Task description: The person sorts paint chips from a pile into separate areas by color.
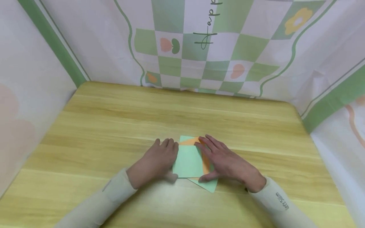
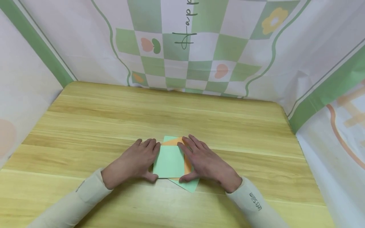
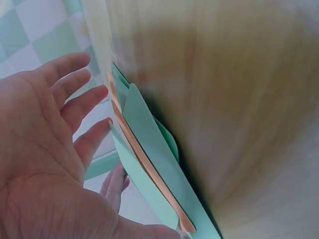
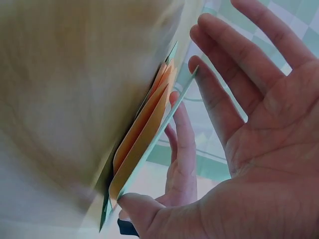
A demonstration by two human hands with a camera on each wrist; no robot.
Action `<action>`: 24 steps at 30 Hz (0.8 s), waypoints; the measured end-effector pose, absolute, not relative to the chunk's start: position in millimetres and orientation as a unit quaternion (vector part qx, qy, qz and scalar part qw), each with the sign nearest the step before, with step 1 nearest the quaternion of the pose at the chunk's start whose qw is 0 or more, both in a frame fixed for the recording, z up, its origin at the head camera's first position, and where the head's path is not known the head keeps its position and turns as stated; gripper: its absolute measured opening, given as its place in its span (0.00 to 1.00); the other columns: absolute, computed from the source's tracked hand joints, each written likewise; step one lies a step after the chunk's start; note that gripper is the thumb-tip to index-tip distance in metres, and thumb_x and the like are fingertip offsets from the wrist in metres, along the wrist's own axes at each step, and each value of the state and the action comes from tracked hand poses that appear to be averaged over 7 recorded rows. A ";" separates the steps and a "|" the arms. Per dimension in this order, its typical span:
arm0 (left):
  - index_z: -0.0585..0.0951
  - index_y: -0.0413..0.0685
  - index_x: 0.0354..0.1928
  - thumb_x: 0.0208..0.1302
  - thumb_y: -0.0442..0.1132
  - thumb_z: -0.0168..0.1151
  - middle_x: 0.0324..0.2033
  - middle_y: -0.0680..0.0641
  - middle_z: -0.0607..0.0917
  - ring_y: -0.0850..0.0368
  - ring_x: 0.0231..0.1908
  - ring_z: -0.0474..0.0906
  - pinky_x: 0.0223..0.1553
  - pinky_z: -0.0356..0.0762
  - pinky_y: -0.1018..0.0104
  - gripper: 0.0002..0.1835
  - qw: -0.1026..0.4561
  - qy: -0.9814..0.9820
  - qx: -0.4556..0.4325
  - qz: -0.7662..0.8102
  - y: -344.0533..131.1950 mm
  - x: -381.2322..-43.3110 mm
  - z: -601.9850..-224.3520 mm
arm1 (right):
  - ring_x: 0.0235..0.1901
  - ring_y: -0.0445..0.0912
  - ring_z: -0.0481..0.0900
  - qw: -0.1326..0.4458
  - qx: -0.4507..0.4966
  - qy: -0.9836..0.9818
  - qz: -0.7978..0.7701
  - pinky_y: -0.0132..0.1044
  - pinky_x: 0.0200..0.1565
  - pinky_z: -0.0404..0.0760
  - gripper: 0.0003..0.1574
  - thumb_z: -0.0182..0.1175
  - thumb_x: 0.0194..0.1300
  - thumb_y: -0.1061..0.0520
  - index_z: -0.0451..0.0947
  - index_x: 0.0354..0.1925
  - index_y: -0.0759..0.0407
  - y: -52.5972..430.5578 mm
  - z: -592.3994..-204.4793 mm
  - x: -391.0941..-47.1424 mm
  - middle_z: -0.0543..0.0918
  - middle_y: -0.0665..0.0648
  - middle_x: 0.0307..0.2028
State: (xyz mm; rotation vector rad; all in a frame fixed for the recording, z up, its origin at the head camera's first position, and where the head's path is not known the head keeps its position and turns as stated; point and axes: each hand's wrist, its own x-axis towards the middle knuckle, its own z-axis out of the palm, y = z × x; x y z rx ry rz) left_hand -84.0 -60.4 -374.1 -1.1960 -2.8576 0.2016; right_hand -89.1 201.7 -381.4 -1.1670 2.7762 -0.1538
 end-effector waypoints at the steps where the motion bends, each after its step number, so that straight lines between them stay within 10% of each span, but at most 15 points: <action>1: 0.71 0.34 0.50 0.42 0.72 0.60 0.35 0.43 0.72 0.49 0.36 0.70 0.43 0.75 0.50 0.48 0.012 -0.921 -0.385 0.062 -60.8 -84.3 -373.2 | 0.70 0.54 0.42 0.061 -0.386 0.919 -0.054 0.52 0.66 0.51 0.70 0.58 0.43 0.19 0.51 0.71 0.59 201.2 -381.0 -89.2 0.50 0.60 0.71; 24: 0.67 0.34 0.61 0.45 0.75 0.55 0.44 0.41 0.78 0.49 0.44 0.75 0.44 0.75 0.56 0.54 -0.032 -0.925 -0.372 0.072 -81.8 -90.1 -362.4 | 0.70 0.54 0.42 0.057 -0.378 0.923 -0.040 0.55 0.64 0.54 0.71 0.62 0.42 0.22 0.51 0.71 0.61 177.2 -370.5 -92.5 0.50 0.61 0.71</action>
